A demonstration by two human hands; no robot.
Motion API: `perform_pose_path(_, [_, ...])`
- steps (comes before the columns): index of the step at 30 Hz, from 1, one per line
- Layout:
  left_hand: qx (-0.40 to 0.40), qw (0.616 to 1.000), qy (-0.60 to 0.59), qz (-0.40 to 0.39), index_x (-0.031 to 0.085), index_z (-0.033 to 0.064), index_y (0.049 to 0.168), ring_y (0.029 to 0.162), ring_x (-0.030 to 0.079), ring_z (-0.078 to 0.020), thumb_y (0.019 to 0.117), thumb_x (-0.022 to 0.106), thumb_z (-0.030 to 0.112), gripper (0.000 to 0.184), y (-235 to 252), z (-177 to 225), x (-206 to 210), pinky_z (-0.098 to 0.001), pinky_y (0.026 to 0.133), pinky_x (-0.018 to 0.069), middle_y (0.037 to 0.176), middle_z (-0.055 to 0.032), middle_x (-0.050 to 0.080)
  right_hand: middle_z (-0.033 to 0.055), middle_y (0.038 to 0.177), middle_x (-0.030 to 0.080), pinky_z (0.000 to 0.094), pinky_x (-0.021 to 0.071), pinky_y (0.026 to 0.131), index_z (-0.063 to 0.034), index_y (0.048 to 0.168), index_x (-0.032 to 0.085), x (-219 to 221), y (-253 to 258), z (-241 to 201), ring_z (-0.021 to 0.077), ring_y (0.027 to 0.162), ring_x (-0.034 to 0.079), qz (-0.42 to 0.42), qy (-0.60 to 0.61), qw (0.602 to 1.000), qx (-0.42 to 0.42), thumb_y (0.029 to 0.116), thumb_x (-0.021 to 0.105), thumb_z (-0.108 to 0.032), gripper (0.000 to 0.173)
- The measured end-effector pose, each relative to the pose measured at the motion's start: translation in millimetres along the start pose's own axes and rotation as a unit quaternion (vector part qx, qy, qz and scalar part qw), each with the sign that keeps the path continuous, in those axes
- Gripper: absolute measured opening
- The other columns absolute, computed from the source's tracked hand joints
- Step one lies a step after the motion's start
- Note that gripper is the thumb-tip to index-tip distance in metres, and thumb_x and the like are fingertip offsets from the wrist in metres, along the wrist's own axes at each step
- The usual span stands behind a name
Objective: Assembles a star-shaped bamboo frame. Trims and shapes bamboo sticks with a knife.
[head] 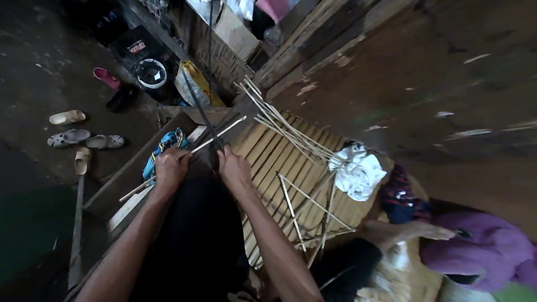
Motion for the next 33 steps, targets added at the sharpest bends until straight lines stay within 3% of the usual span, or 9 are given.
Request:
perform_pose_path(6, [0.052,0.999,0.006,0.014,0.078,0.0002,0.098,0.09,0.071,-0.0374,0.0985,0.068,0.01,0.015,3,12,-6,-0.0577,0.082,0.0549,0.096,-0.0201,0.072,0.0204,0.081,0.071,0.0563,0.0558,0.071,-0.002,0.122,0.065,-14,-16,6,0.0416,0.08,0.072,0.073,0.036,0.997,-0.012,0.1106,0.046,-0.031,0.036])
perform_pose_path(11, [0.036,0.999,0.033,0.001,0.078,0.0006,0.099,0.092,0.07,-0.0417,0.0998,0.065,0.011,0.017,5,11,-4,-0.0616,0.081,0.054,0.097,-0.0227,0.071,0.021,0.082,0.07,0.0565,0.0557,0.077,-0.0009,0.122,0.064,-12,-21,17,0.0412,0.083,0.072,0.07,0.11,0.991,0.03,0.1111,0.045,-0.031,0.037])
perform_pose_path(15, [-0.005,0.999,0.035,0.002,0.078,-0.0002,0.103,0.095,0.07,-0.0442,0.1009,0.064,0.011,0.018,3,-1,-5,-0.0645,0.084,0.052,0.1,-0.0242,0.072,0.0158,0.066,0.063,0.0507,0.0534,0.058,0.0014,0.109,0.065,-44,-30,21,0.0343,0.061,0.066,0.195,0.127,0.972,-0.007,0.1091,0.05,-0.027,0.032])
perform_pose_path(21, [-0.003,0.998,0.058,-0.009,0.079,0.0028,0.104,0.097,0.071,-0.0447,0.1012,0.064,0.014,0.019,7,9,0,-0.0655,0.085,0.0517,0.101,-0.0233,0.074,0.0183,0.074,0.066,0.0559,0.0529,0.066,-0.0015,0.118,0.064,-39,-12,24,0.0385,0.071,0.068,0.116,0.134,0.984,0.004,0.1102,0.048,-0.027,0.031])
perform_pose_path(33, [0.055,0.996,0.053,0.054,0.079,0.0011,0.105,0.094,0.071,-0.0422,0.0976,0.068,0.01,0.016,3,7,-2,-0.0597,0.084,0.0547,0.097,-0.0231,0.073,0.0213,0.085,0.07,0.0577,0.0543,0.075,-0.0039,0.125,0.061,-2,6,11,0.0425,0.086,0.071,0.025,0.078,0.997,0.006,0.1116,0.043,-0.032,0.036])
Point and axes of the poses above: each hand's wrist, its own y-axis towards the middle knuckle, its own x-axis out of the palm, z = x × y, the point moved 10 cm from there along y, towards the middle knuckle
